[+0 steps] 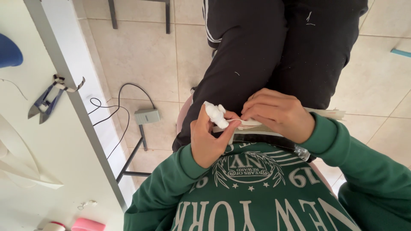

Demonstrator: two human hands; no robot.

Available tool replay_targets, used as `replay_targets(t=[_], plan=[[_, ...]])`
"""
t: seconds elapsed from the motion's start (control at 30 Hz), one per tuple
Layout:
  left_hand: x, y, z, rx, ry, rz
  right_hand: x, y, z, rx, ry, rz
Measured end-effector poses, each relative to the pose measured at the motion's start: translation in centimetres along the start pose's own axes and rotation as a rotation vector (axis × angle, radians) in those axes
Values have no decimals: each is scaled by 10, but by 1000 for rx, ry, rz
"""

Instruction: Manually sewing white straps onto a clear glittery pouch using a needle and thread.

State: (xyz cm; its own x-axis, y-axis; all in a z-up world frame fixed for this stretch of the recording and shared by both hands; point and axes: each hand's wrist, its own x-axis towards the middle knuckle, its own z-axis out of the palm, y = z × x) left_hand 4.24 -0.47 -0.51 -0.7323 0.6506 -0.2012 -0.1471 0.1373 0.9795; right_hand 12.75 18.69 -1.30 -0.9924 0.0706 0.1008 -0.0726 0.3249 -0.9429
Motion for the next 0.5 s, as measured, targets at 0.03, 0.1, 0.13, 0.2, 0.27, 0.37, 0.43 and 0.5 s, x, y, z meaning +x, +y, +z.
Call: replay_targets(t=[0.03,0.1,0.13,0.2,0.27,0.37,0.43,0.5], plan=[[0,-1,1,10,9,7,1,0,-1,13,-17,-1],[0,-3,2,19,16,16,4,-1,-3,24,-34,-3],[0,-4,2,3,10,1,5,-1,-5,44,-44,19],[-1,-2,1,-12,8,-16,5,-6,-7,67,-58,40],[1,1,-2,-14,-6,-26,7,-13,-10,126,-53,119],[3,0,-4,-33,-16,-39,8,-24,-10,165,-82,151],[6,2,-3,-36,-18,-58,13,-23,-12,106,-93,40],[8,4,-2,-39,-17,-73,14,-22,-11,45,-106,-77]])
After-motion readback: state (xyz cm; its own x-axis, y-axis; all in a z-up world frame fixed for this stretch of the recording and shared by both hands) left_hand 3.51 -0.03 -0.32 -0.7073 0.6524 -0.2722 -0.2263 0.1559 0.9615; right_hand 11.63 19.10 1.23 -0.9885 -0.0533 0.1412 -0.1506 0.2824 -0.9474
